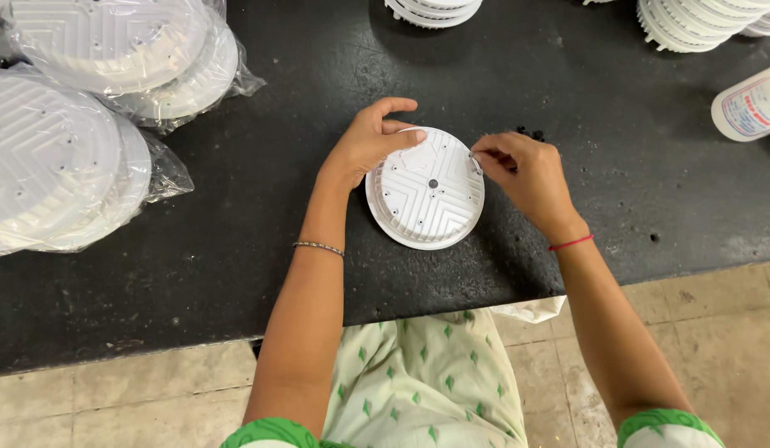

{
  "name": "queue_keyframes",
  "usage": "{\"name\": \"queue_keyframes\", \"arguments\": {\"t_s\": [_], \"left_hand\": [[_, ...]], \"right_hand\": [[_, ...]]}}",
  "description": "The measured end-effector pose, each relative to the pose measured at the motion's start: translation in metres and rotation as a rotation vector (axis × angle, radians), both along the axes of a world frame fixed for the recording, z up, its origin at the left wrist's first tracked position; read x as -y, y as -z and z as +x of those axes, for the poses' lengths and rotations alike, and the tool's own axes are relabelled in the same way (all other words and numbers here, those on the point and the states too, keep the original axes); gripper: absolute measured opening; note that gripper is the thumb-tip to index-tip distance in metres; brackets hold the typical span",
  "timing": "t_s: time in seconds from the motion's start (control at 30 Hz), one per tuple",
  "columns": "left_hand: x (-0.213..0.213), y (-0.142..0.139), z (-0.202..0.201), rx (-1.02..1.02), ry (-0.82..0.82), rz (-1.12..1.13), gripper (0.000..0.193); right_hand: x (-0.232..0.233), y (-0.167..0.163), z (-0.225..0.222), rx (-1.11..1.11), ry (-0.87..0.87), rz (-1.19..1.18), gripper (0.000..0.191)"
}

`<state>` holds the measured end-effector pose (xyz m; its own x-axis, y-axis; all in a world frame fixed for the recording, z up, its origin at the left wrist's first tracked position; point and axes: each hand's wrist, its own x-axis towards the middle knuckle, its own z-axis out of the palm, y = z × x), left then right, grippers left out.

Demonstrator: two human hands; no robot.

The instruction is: The person picks small black plastic clips one at a time from a pile on the workbench and presses them into holes on the underside of a round white plastic lamp base, rotating the base as they work. They stack finished bases, wrap a base in a clear plastic bag, and set it with the completed stack.

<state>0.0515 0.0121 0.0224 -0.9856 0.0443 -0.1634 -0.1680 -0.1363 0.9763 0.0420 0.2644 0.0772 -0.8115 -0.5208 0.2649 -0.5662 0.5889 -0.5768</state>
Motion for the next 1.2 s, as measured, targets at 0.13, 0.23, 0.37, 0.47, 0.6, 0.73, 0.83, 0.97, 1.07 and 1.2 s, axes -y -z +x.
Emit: {"name": "queue_keyframes", "arguments": {"t_s": [0.13, 0.23, 0.37, 0.47, 0.6, 0.73, 0.83, 0.97, 1.07, 1.2], "left_hand": [[0.000, 0.005, -0.004, 0.004, 0.004, -0.015, 0.070], [0.000, 0.005, -0.004, 0.007, -0.002, -0.030, 0.069], [-0.001, 0.004, -0.004, 0.009, -0.013, -0.043, 0.069], [-0.001, 0.002, -0.004, 0.001, -0.012, -0.042, 0.069], [-0.001, 0.000, -0.003, 0.024, -0.016, -0.035, 0.069], [-0.001, -0.002, -0.002, 0.009, -0.028, -0.052, 0.070], [-0.001, -0.001, -0.002, 0.019, -0.028, -0.044, 0.070], [0.000, 0.002, -0.003, -0.001, -0.006, -0.014, 0.072], [0.001, 0.003, -0.003, 0.004, -0.004, -0.002, 0.073], [0.001, 0.004, -0.004, 0.024, -0.011, -0.005, 0.072]], "right_hand": [[-0.002, 0.004, -0.001, -0.055, -0.017, -0.003, 0.015], [-0.002, 0.007, -0.001, -0.081, -0.013, 0.002, 0.015], [-0.001, 0.009, 0.001, -0.122, 0.001, 0.026, 0.014], [0.001, 0.011, 0.004, -0.148, 0.000, 0.018, 0.014], [0.003, 0.015, 0.006, -0.175, 0.029, 0.015, 0.015], [0.000, 0.017, 0.006, -0.091, 0.061, -0.071, 0.017], [-0.001, 0.019, 0.006, -0.087, 0.056, -0.116, 0.019], [-0.001, 0.018, 0.007, -0.069, 0.055, -0.121, 0.017], [-0.002, 0.017, 0.007, -0.091, 0.057, -0.036, 0.013], [-0.002, 0.018, 0.006, -0.103, 0.042, -0.030, 0.013]]}}
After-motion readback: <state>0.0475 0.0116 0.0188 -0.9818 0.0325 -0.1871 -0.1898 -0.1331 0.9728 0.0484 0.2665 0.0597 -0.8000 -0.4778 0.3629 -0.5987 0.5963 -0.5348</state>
